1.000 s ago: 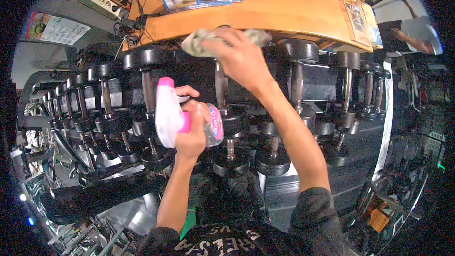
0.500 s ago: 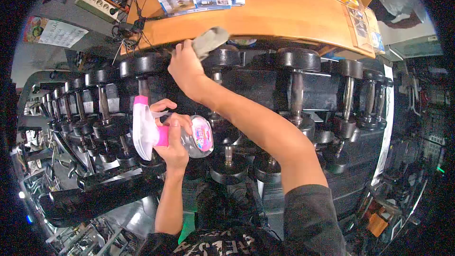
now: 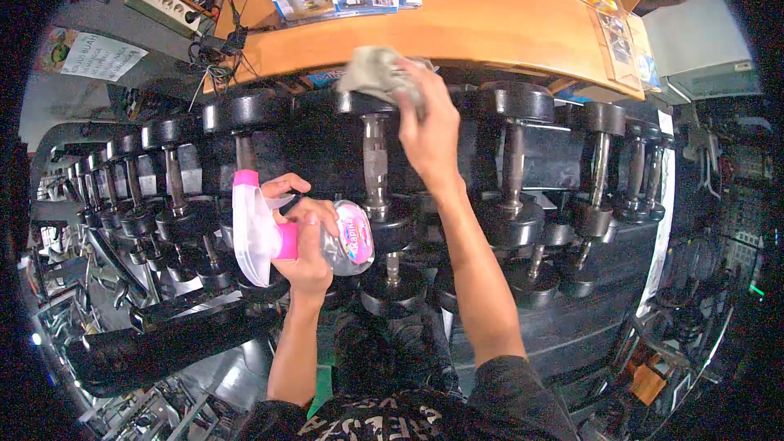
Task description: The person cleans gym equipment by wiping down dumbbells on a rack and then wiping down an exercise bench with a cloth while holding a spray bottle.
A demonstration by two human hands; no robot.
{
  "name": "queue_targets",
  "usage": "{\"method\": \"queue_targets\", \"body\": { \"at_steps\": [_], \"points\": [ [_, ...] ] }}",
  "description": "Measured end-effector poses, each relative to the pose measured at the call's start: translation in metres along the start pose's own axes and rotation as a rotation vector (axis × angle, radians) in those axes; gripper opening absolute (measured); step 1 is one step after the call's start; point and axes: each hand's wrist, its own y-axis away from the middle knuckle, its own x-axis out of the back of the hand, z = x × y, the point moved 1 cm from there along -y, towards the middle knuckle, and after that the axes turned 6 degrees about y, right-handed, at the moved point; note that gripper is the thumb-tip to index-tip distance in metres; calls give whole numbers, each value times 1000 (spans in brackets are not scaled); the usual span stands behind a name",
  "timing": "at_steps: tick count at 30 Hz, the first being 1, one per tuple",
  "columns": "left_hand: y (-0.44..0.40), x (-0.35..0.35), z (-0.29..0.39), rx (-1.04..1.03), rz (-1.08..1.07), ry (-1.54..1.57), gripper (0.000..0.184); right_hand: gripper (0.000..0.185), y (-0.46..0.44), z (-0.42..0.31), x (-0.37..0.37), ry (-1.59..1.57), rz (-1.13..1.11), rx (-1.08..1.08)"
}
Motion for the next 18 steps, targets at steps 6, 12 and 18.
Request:
{"method": "queue_targets", "body": {
  "at_steps": [6,12,18],
  "points": [
    [2,-2,1,48,26,108,38,29,-8,9,6,-86,-64,-324],
    [1,2,1,21,-9,11,38,31,-38,-52,-51,519,-463,561],
    [2,2,4,-95,-28,-121,39,19,-38,-69,-106,1115,-830,519]
  ]
}}
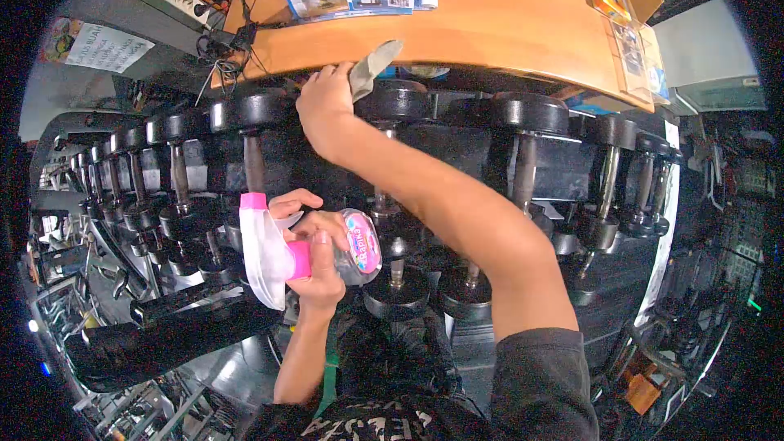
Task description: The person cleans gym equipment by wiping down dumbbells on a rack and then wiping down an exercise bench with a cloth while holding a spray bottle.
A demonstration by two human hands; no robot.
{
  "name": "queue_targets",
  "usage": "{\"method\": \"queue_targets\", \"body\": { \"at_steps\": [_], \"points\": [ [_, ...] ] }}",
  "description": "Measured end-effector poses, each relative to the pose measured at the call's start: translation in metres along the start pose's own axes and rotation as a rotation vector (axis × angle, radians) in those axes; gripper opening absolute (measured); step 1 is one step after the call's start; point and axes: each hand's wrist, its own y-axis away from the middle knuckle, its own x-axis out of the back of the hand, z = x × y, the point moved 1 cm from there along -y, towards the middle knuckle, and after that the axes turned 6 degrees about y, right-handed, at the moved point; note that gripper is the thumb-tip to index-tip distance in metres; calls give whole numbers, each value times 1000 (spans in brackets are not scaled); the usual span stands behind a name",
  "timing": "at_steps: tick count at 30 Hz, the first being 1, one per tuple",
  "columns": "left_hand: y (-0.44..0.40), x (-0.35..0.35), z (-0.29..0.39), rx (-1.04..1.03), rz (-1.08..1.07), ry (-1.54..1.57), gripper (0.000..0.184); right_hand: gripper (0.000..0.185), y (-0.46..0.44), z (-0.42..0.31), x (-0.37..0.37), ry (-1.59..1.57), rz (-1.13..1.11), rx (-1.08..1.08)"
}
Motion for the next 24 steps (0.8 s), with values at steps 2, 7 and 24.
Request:
{"method": "queue_targets", "body": {
  "at_steps": [2,7,24],
  "points": [
    [8,0,-3,89,51,119,40,25,-6,17,-1,-182,-35,37],
    [9,-1,-3,49,37,159,43,33,-21,101,0,-831,-332,84],
    [9,-6,-1,42,43,103,44,40,-37,118,-55,-614,-413,234]
  ]
}}
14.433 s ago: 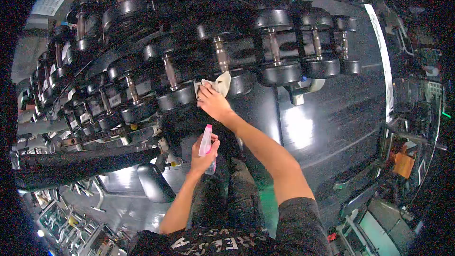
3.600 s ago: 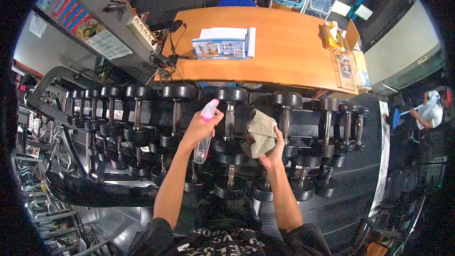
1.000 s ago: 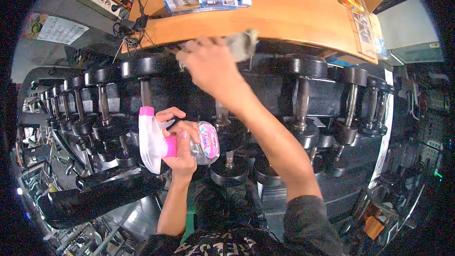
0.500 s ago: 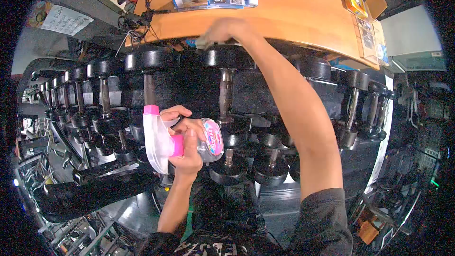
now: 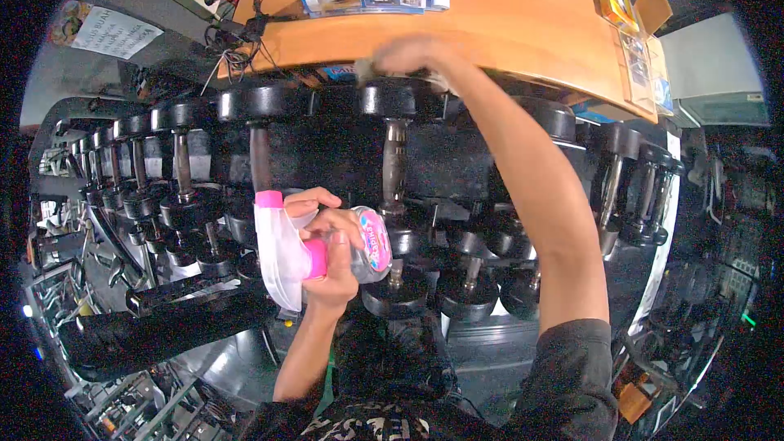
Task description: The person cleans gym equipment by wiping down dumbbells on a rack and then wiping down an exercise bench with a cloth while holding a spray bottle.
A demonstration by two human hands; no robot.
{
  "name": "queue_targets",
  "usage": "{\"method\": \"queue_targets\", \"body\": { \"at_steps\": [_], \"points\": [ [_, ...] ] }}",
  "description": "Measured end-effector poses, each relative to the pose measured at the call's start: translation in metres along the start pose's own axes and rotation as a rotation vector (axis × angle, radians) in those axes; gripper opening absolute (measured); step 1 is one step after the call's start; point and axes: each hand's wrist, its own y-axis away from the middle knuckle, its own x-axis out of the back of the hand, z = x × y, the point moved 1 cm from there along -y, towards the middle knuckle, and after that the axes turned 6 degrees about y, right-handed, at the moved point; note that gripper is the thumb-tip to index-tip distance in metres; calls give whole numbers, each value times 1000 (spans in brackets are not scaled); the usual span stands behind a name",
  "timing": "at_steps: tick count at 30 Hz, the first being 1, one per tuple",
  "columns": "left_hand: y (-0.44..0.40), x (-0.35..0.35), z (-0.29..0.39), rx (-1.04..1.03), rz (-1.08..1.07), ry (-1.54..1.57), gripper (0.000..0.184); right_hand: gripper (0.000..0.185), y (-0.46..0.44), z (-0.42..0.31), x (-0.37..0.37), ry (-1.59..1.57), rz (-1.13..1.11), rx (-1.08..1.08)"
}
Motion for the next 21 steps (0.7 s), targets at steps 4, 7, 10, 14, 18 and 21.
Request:
{"method": "queue_targets", "body": {
  "at_steps": [4,7,10,14,18,21],
  "points": [
    [4,0,-1,46,45,65,40,43,21,-10,10,-44,57,-5],
    [-2,2,-1,-40,-2,-40,39,42,61,-11,48,-89,121,94],
    [-2,3,-1,-38,-9,-39,40,41,69,8,57,-133,198,111],
    [0,0,2,29,37,47,42,42,58,9,19,-441,-46,-208],
    [3,2,0,19,43,14,43,42,68,18,-6,-262,163,-114],
    [3,2,-3,41,60,63,43,38,99,8,24,-165,281,54]
  ]
}}
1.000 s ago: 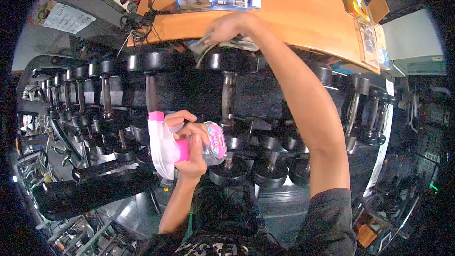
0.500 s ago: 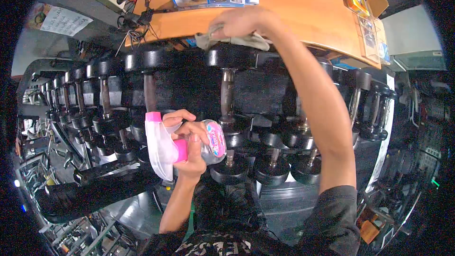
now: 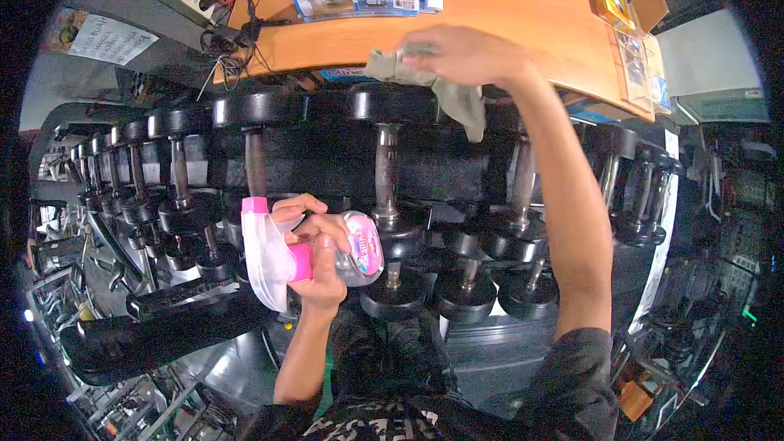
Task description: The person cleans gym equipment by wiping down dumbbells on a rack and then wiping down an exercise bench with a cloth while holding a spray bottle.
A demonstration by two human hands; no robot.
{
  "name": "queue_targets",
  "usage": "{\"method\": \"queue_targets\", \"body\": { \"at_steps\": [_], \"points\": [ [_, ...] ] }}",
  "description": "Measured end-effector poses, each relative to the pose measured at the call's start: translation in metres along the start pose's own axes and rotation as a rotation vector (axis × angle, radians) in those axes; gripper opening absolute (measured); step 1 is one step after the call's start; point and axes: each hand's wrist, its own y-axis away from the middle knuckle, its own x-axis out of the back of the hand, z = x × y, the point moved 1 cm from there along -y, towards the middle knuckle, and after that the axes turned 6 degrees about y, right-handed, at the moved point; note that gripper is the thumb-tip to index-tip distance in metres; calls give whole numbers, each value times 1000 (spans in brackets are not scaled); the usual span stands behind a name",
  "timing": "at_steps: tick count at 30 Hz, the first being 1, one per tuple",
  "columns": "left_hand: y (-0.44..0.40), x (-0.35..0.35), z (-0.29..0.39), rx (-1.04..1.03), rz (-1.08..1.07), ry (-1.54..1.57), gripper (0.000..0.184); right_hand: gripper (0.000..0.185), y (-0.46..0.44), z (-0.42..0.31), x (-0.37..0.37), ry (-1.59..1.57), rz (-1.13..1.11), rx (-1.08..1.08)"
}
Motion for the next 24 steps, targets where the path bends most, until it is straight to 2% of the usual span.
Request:
{"method": "queue_targets", "body": {
  "at_steps": [2,3,5,6,7,9,13,15,17,19,20,21,23,24],
  "points": [
    [-1,5,-3,-91,-56,-59,42,37,13,-20,16,-87,134,-43],
    [1,4,-2,-90,-54,-59,42,37,14,-32,10,-86,133,-42],
    [6,2,1,-1,-15,40,43,34,3,-62,-11,8,319,63],
    [5,4,4,-27,-56,-25,43,29,-6,-66,-36,161,446,190],
    [4,4,6,-27,-60,-20,43,27,-16,-65,-62,262,386,170],
    [1,6,7,-62,-24,-130,35,25,-28,-84,-79,574,453,147],
    [4,25,4,-25,2,88,32,20,-61,-109,-108,814,344,52],
    [13,34,4,9,-32,89,33,21,-72,-121,-126,1190,113,-77],
    [26,43,5,40,-62,93,35,20,-69,-122,-131,1185,168,-91],
    [39,53,4,5,-114,93,37,21,-55,-117,-124,925,276,-37],
    [51,60,0,54,-93,156,35,22,-44,-113,-119,872,428,28],
    [59,66,3,55,-99,166,35,22,-33,-109,-116,879,425,18],
    [71,74,6,169,-109,154,29,27,-10,-103,-109,700,747,100],
    [75,77,5,136,-97,123,25,27,-1,-101,-108,705,745,92]
  ]
}}
